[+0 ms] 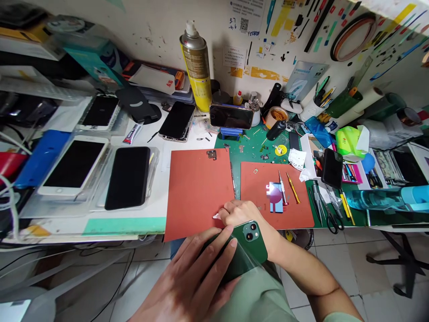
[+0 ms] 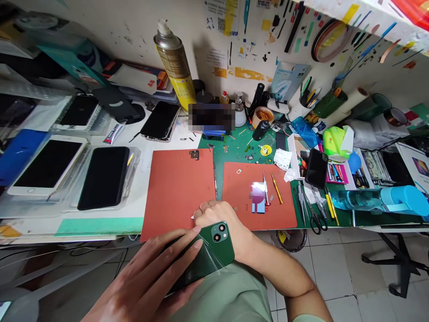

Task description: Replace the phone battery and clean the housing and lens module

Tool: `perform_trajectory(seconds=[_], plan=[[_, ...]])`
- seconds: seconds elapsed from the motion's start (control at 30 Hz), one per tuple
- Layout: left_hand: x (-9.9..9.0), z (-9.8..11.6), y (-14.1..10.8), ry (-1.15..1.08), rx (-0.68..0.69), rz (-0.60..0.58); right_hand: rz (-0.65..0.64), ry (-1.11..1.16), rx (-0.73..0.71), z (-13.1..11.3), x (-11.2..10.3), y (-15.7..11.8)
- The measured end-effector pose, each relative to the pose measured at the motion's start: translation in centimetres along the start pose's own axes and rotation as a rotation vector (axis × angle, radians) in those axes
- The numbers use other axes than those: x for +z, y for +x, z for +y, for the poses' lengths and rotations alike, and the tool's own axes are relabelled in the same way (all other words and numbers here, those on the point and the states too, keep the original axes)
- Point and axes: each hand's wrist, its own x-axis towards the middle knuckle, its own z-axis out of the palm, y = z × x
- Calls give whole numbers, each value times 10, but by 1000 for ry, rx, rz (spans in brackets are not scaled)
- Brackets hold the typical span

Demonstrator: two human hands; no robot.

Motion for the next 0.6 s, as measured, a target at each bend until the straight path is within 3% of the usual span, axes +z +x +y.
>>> perform_trajectory(seconds=[0.2, 0.33, 0.4, 0.47, 0.53, 0.6], plan=[[6, -7, -6, -28, 15, 88, 53, 33, 52, 6, 8, -6], [3, -11, -11, -22, -8, 68, 96, 30, 88, 26, 16, -29], [1, -12, -14, -10, -23, 61, 221, 5, 133, 37, 14, -47], [2, -14, -17, 4, -42, 61, 527, -15, 174, 43, 8, -68], [3, -14, -19, 6, -53, 70, 770, 39, 112, 41, -1, -85], [3, -14, -19, 4, -61, 68, 820, 106, -10, 33, -10, -96]])
